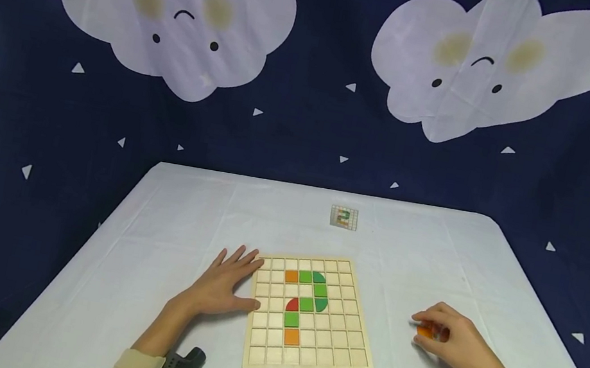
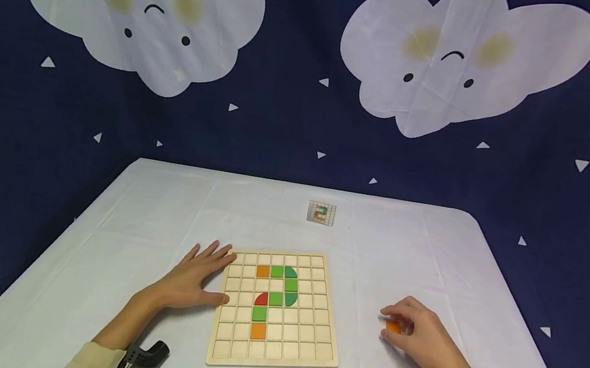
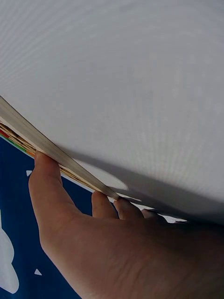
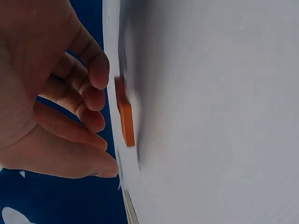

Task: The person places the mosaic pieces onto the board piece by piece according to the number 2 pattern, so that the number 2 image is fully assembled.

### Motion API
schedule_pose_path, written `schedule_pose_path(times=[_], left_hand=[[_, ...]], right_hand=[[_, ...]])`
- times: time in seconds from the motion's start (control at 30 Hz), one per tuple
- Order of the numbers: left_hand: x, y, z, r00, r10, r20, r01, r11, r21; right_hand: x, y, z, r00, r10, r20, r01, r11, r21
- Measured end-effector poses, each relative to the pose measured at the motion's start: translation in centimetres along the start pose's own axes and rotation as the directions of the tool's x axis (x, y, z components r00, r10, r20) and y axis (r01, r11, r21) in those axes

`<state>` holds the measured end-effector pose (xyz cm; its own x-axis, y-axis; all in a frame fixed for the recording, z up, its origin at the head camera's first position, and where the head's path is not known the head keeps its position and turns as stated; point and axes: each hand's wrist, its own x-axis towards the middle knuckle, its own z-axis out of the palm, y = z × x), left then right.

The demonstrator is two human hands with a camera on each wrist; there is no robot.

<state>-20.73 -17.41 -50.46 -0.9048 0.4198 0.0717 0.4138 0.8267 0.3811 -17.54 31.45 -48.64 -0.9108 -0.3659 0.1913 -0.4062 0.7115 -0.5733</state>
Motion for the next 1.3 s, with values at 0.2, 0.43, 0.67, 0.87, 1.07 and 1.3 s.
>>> schedule_pose_path(times=[0.2, 0.43, 0.67, 0.87, 1.07, 1.3], left_hand=[[0.0, 0.1, -0.1, 1.0, -0.003, 0.004, 0.003, 1.0, -0.008], [0.0, 0.1, -0.1, 1.0, -0.009, 0.002, 0.009, 1.0, -0.005], [0.0, 0.1, 0.0, 1.0, -0.007, -0.002, 0.007, 1.0, -0.003], [0.0, 0.1, -0.1, 1.0, -0.007, -0.004, 0.007, 1.0, -0.009], [-0.1, 0.2, -0.1, 1.0, -0.014, 0.002, 0.014, 1.0, -0.015], [0.0, 0.2, -0.1, 1.0, -0.004, -0.004, 0.004, 1.0, -0.011]], right_hand=[[-0.7, 0.9, -0.5, 1.0, 0.007, -0.023, -0.007, 1.0, -0.027], [-1.2, 1.4, -0.6, 0.999, 0.041, 0.0, -0.041, 0.999, -0.025], [-1.2, 1.6, -0.5, 0.999, 0.047, 0.006, -0.047, 0.998, -0.031], [-1.3, 1.4, -0.3, 0.999, 0.044, 0.001, -0.044, 0.999, -0.007], [-1.2, 1.2, -0.2, 1.0, 0.011, -0.018, -0.012, 1.0, -0.029], [-1.2, 1.3, 0.1, 0.999, 0.002, -0.035, -0.003, 1.0, -0.021]])
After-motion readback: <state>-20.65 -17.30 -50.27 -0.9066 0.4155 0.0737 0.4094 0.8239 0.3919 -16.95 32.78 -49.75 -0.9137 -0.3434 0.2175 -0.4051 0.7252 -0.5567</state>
